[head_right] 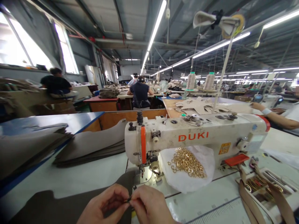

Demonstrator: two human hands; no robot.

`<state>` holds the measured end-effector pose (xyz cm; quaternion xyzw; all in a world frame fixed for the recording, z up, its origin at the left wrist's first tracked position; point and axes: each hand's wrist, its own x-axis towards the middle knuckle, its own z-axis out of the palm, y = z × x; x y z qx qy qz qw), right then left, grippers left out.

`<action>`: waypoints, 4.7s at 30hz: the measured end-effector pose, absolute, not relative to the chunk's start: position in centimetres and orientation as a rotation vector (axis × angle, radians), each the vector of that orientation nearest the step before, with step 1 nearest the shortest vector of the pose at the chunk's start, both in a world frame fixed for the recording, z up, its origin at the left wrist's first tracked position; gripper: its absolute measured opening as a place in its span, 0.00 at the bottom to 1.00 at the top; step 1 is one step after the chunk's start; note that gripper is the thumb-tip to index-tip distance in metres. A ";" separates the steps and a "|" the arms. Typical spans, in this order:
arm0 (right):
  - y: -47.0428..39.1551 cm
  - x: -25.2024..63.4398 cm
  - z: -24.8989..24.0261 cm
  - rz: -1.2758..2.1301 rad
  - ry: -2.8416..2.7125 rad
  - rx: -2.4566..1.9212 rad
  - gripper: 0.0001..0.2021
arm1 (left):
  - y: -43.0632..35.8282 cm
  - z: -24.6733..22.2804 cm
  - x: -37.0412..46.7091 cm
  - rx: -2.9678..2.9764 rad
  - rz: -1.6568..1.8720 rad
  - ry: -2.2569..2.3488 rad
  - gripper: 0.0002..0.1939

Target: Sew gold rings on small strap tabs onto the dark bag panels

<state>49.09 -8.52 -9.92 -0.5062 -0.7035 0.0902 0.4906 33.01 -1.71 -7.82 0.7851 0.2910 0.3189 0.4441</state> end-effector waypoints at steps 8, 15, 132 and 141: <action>-8.8 48.8 -9.7 0.769 -1.334 -1.252 0.03 | -1.6 -7.9 32.9 1.955 0.871 0.740 0.03; -8.7 48.8 -9.0 0.834 -1.256 -1.305 0.03 | -1.8 -7.5 33.0 1.993 0.903 0.766 0.04; -7.6 52.3 -8.4 -0.297 -2.519 -1.445 0.03 | 1.1 -9.4 36.7 2.830 1.035 0.502 0.12; -6.9 53.4 -8.4 -0.269 -2.457 -1.455 0.06 | 2.9 -9.5 37.8 2.793 1.038 0.534 0.11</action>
